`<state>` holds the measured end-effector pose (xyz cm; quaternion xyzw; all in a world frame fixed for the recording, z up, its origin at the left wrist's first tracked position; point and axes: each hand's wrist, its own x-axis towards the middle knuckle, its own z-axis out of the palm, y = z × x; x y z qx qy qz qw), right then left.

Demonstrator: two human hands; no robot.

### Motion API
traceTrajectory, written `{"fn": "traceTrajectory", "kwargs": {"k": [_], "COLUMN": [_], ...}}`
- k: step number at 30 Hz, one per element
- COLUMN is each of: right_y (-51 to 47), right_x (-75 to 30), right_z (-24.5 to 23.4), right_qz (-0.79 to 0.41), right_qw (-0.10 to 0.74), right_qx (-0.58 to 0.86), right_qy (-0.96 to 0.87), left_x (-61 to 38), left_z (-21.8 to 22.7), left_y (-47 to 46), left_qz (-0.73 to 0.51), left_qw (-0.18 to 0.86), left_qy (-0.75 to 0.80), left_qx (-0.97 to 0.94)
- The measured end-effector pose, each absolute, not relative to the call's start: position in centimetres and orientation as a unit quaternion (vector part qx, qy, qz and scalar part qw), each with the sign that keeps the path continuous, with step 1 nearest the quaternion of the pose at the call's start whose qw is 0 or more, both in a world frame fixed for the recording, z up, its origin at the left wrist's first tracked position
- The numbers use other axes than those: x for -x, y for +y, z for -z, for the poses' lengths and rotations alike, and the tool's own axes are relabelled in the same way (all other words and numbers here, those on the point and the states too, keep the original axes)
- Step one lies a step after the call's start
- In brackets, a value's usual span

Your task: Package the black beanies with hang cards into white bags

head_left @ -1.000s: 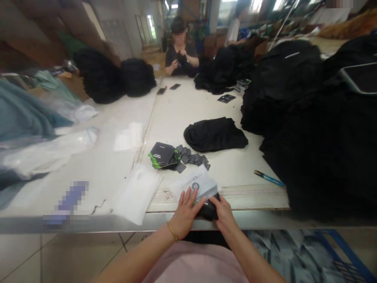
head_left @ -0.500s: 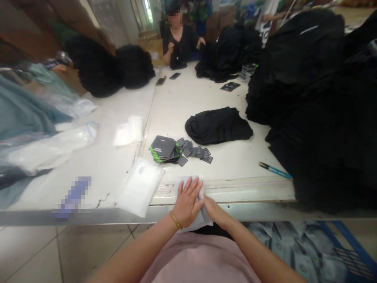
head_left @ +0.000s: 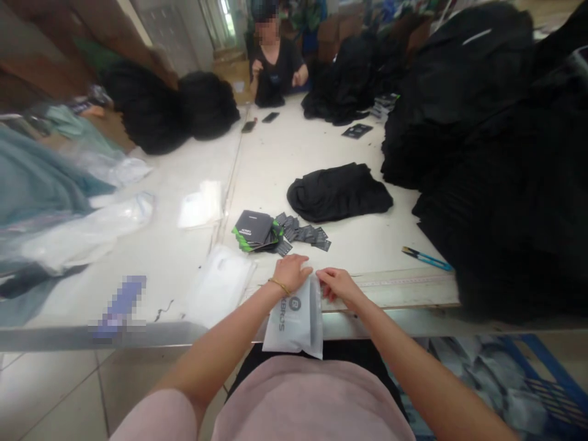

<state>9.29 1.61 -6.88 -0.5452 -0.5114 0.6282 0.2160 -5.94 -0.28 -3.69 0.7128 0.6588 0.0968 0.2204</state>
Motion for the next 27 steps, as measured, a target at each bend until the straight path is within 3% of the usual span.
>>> {"fn": "traceTrajectory", "kwargs": {"k": [3,10,17,21,27], "right_y": [0.7,-7.7,-7.2,-10.0,-18.0], "right_x": [-8.7,-12.5,-15.5,-24.2,-39.0], "right_z": [6.9,7.2,5.4,5.7,10.9], "right_qz": [-0.625,-0.685,-0.631,-0.671,-0.607], "right_qw": [0.219,0.119,0.360,0.340,0.367], "right_qx": [0.544,0.510,0.515,0.556,0.704], "right_qy": [-0.515,-0.507,-0.454,-0.353,-0.031], "left_x": [6.1,7.1,-1.3,0.0,6.0], "left_z": [4.3,4.2,1.3,1.6,4.6], "left_y": [1.2,2.3,0.3,-1.6,-4.3], "left_qz": [-0.063,-0.105,-0.235,-0.284,-0.185], "left_qw": [0.263,0.216,0.239,0.209,0.290], "left_qy": [0.636,0.705,0.564,0.532,0.619], "left_qx": [-0.723,-0.667,-0.755,-0.770,-0.706]}}
